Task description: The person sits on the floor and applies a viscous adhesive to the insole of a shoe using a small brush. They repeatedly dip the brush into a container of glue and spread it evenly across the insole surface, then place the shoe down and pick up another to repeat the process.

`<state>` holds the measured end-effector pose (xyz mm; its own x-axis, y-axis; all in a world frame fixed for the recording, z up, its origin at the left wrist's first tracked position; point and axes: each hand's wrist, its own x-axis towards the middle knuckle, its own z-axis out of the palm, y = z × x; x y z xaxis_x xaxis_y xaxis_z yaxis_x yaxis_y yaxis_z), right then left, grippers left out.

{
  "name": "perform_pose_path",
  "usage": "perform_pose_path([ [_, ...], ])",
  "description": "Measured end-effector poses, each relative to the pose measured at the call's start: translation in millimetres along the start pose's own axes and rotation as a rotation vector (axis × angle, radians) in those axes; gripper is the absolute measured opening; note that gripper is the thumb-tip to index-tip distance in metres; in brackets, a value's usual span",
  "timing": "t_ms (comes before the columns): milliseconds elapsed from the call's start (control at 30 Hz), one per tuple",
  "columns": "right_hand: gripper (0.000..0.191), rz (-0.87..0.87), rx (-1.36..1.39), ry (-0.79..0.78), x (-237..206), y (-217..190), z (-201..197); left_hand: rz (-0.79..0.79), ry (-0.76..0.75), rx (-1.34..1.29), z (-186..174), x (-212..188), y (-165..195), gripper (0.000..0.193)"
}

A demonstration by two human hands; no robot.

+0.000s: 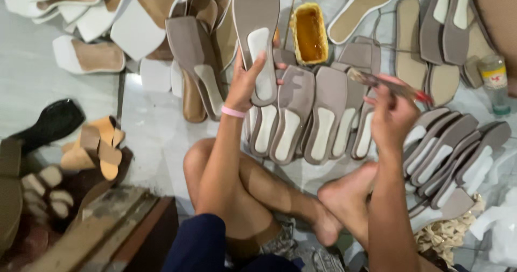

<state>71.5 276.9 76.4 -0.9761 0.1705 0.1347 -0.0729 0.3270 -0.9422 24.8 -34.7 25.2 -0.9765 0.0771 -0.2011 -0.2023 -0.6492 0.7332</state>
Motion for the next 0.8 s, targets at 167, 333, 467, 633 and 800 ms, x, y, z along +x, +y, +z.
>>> perform_pose_path([
  [167, 0.015, -0.192, -0.373, -0.157, 59.2, -2.6, 61.5, -0.053, -0.053, -0.285, 0.2, 24.9, -8.0, 0.070],
  [333, 0.014, -0.167, -0.529, -0.295, 92.5, 7.4, 94.8, -0.108, -0.025, -0.308, -2.3, 20.7, -0.8, 0.061],
  [467, 0.010, -0.411, -0.605, -0.353, 104.6, 16.8, 108.3, -0.103, -0.040, -0.316, -2.6, 20.1, 2.4, 0.054],
  [633, 0.010, -0.385, -0.692, -0.422, 107.6, 21.4, 115.7, -0.068, -0.067, -0.330, -4.5, 19.6, 1.7, 0.054],
  [800, 0.012, -0.370, -0.713, -0.423, 105.2, 22.8, 122.3, -0.065, -0.053, -0.288, -6.8, 16.8, 3.6, 0.062],
])
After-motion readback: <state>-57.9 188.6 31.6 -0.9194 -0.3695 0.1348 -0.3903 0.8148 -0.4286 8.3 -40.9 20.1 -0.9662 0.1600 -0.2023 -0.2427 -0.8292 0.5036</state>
